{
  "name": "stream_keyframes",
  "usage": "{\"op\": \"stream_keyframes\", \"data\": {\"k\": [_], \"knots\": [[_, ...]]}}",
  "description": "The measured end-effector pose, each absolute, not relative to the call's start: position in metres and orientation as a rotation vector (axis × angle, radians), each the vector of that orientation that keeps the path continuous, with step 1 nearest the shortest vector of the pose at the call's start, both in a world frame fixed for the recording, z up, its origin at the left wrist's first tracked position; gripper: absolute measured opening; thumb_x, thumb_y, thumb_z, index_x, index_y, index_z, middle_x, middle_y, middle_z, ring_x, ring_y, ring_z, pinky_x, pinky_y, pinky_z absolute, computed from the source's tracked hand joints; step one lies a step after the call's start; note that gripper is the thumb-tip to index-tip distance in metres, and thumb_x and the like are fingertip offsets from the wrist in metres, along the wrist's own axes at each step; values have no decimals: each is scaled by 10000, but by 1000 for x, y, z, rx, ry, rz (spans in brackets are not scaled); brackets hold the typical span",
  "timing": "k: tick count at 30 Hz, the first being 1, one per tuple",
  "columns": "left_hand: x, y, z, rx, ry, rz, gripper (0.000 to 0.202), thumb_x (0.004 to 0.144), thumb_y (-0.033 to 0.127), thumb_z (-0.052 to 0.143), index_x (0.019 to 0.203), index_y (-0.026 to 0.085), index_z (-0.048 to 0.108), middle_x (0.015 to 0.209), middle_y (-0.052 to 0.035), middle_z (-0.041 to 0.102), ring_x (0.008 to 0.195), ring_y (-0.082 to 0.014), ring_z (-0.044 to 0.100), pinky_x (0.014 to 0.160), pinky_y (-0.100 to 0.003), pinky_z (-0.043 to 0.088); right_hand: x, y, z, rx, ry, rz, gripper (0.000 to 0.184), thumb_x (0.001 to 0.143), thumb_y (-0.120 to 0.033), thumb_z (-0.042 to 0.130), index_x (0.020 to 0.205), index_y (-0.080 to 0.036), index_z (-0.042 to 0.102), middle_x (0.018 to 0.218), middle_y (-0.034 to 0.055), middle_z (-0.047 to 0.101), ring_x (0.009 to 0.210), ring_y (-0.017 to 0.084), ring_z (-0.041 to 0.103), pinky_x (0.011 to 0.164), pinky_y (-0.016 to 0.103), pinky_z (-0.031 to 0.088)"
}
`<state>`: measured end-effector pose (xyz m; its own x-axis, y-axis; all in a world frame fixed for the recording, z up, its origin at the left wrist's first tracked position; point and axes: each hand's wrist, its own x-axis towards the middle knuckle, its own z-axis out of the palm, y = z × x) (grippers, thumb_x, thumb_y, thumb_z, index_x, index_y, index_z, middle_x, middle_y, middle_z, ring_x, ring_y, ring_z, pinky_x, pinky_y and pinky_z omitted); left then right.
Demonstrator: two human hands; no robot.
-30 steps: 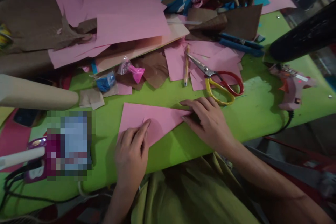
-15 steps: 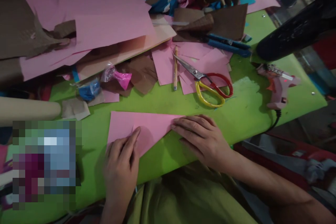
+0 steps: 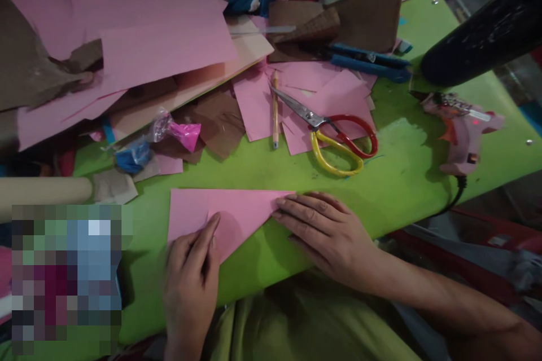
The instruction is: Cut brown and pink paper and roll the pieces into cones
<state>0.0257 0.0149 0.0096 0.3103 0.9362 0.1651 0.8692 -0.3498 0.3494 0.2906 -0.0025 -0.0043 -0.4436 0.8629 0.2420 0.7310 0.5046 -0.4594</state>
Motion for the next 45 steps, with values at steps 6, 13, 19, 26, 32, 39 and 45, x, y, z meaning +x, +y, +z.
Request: {"op": "stream_keyframes", "data": {"k": [6,13,19,26,32,39,45], "knots": [[28,16,11,2368,1677,510,500,955,77,568,1395,313,593,925,-32,631,830,-149,624,789,-271,516,291,-2,-3,-1304,-2306,378,402,980,-183,504,1364,-147,617,1410,76,647,1329,196,566,1098,391,459],[26,16,9,2389,1657,545,581,938,61,585,1447,338,544,934,-33,636,814,-153,617,792,-278,509,291,-2,-3,-1319,-2304,387,400,989,-189,485,1365,-155,618,1426,73,633,1337,201,565,1093,403,460],[25,15,8,2379,1659,542,554,937,57,581,1426,317,568,922,-28,629,810,-147,615,796,-270,504,290,-1,-2,-1339,-2306,413,405,1004,-192,468,1386,-162,600,1439,71,620,1339,197,565,1101,399,450],[26,13,8,2377,1674,539,507,940,69,574,1392,298,596,940,-29,645,846,-147,627,818,-265,518,287,-3,-4,-1368,-2272,421,441,1010,-203,463,1442,-216,552,1433,59,627,1310,203,592,1088,418,451],[28,10,11,2378,1715,489,459,942,72,561,1354,264,625,911,-32,644,861,-156,634,790,-274,523,285,-2,-3,-1373,-2279,381,390,1019,-228,462,1383,-210,601,1388,53,665,1271,218,620,1045,416,460],[26,10,10,2467,1714,429,449,949,70,514,1354,227,630,902,-52,620,866,-184,591,778,-305,497,284,-5,-6,-1407,-2323,310,411,1028,-247,457,1421,-251,575,1383,49,669,1250,238,633,1017,436,454],[29,12,18,2627,1720,241,390,955,255,552,1321,184,665,914,-97,608,863,-243,551,738,-361,450,284,-6,-4,-1389,-2401,249,435,1002,-225,507,1423,-302,578,1411,48,647,1251,256,614,1027,455,443]]}}
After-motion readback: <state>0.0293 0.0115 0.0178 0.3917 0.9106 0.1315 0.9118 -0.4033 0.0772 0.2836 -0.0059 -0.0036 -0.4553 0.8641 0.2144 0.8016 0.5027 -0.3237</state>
